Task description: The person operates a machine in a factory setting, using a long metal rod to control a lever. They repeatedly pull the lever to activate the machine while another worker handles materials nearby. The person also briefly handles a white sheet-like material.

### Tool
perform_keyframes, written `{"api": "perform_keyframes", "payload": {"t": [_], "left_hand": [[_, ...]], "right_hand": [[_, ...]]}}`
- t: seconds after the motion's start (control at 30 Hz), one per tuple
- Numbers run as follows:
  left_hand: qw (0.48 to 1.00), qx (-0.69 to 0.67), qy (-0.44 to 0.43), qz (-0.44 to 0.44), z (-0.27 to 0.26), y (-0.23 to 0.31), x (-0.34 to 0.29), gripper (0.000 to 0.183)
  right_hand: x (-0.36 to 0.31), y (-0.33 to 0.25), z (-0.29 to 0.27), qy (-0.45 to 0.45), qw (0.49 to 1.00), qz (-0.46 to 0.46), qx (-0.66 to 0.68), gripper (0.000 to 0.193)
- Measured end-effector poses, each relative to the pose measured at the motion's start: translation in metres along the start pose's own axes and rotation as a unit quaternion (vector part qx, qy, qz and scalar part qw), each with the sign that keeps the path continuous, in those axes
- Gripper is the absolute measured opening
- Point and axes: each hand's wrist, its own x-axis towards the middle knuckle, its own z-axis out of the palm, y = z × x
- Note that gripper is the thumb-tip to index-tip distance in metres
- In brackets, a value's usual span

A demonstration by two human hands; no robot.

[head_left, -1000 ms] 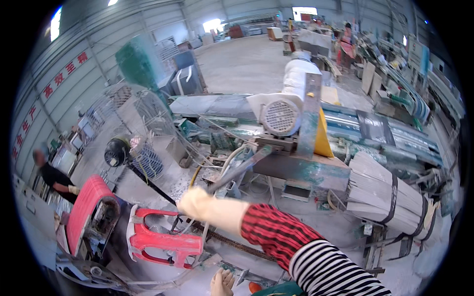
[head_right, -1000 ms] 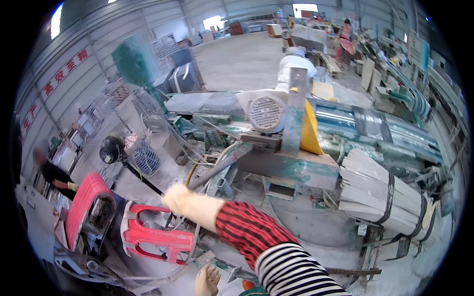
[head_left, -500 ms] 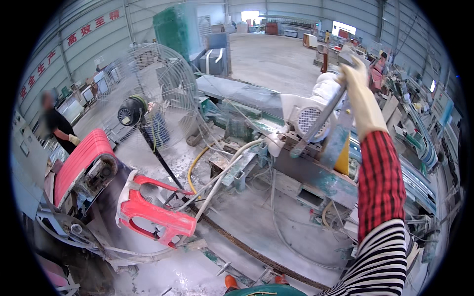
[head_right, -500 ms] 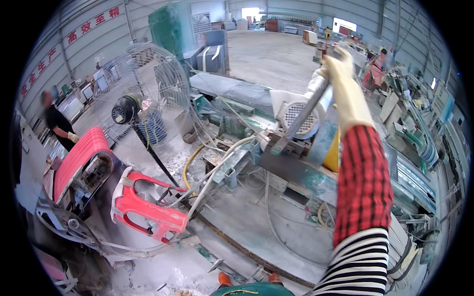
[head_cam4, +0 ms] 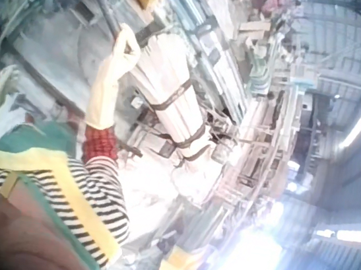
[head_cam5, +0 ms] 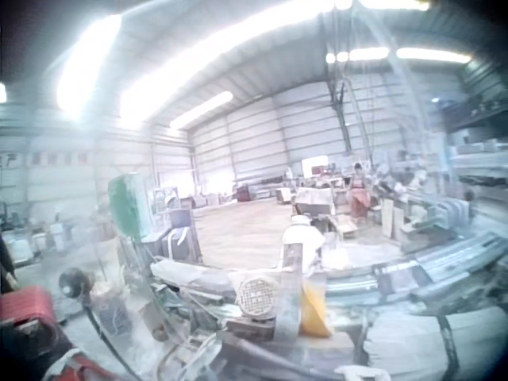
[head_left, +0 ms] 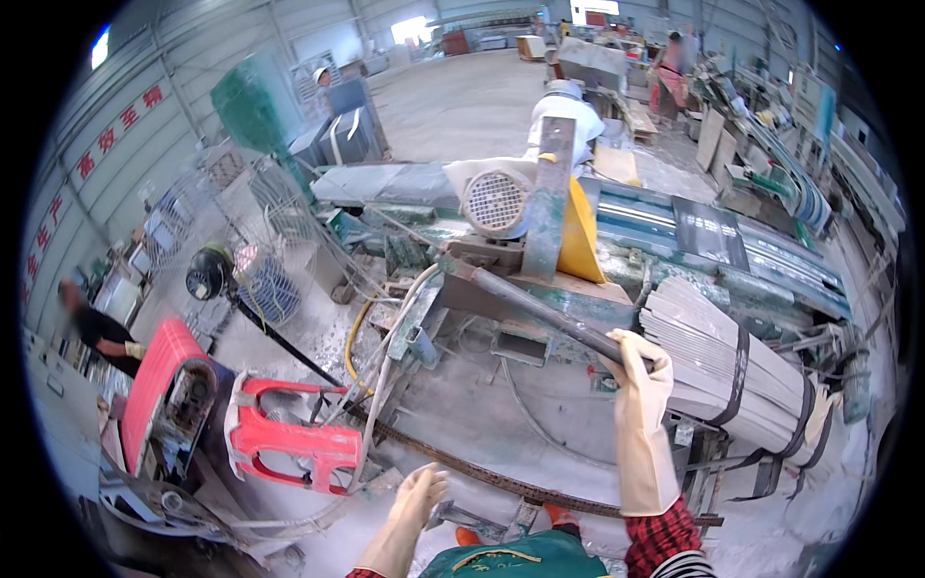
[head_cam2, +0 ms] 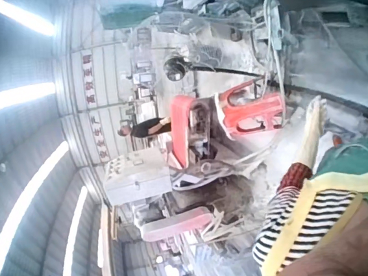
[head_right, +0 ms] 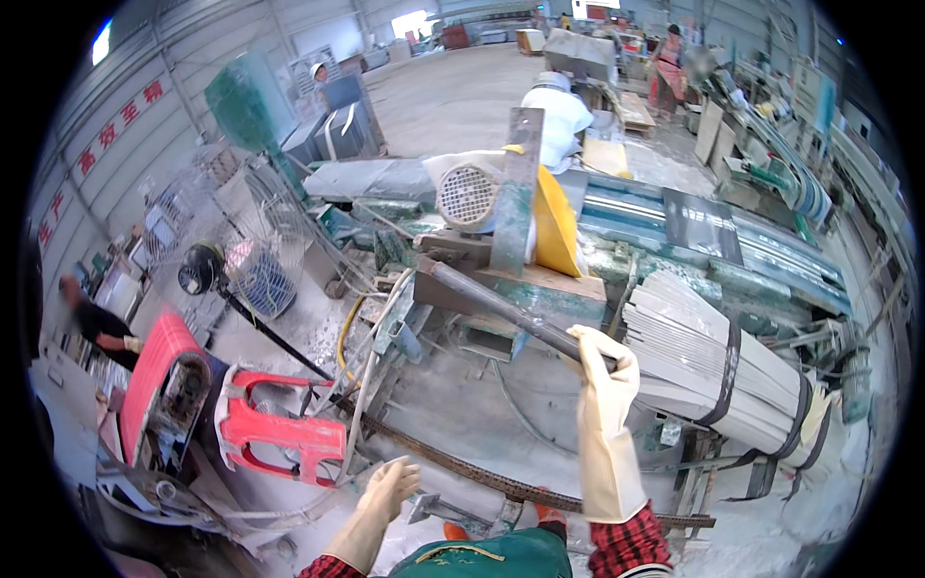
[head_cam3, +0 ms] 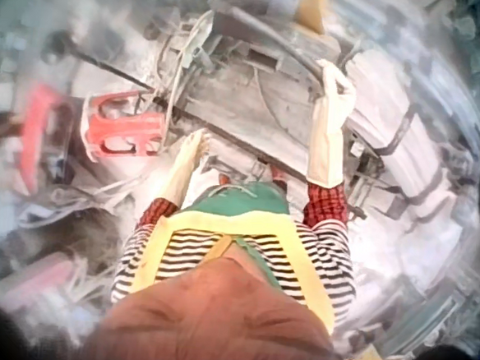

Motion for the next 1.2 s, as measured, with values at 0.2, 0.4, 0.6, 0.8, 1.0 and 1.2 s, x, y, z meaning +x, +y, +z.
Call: {"api": "perform_keyframes", "payload": {"t": [0.2,0.4,0.6,0.8,1.0,1.2], "left_hand": [[0.984,0.101,-0.146,-0.018,0.056,0.007,-0.023,0.042],[0.994,0.081,-0.068,0.006,-0.013,-0.048,-0.035,0.046],[0.996,0.002,0.060,-0.066,-0.078,-0.106,-0.037,0.041],[0.995,-0.061,0.054,-0.051,-0.062,-0.065,-0.052,0.052],[0.975,-0.197,-0.038,0.092,0.008,0.048,-0.012,0.060],[0.910,-0.366,-0.047,0.189,0.067,0.095,0.049,0.062]], "right_hand": [[0.090,-0.076,-0.015,-0.401,0.787,0.205,-0.423,0.042],[0.075,-0.053,0.009,-0.439,0.641,0.372,-0.508,0.043],[-0.048,0.055,-0.004,-0.308,0.835,0.368,-0.269,0.029],[-0.151,0.177,0.082,-0.214,0.884,0.415,-0.028,0.016],[-0.173,0.282,0.177,-0.224,0.936,0.257,-0.084,0.030],[-0.099,0.213,0.137,-0.515,0.745,-0.129,-0.404,0.039]]}}
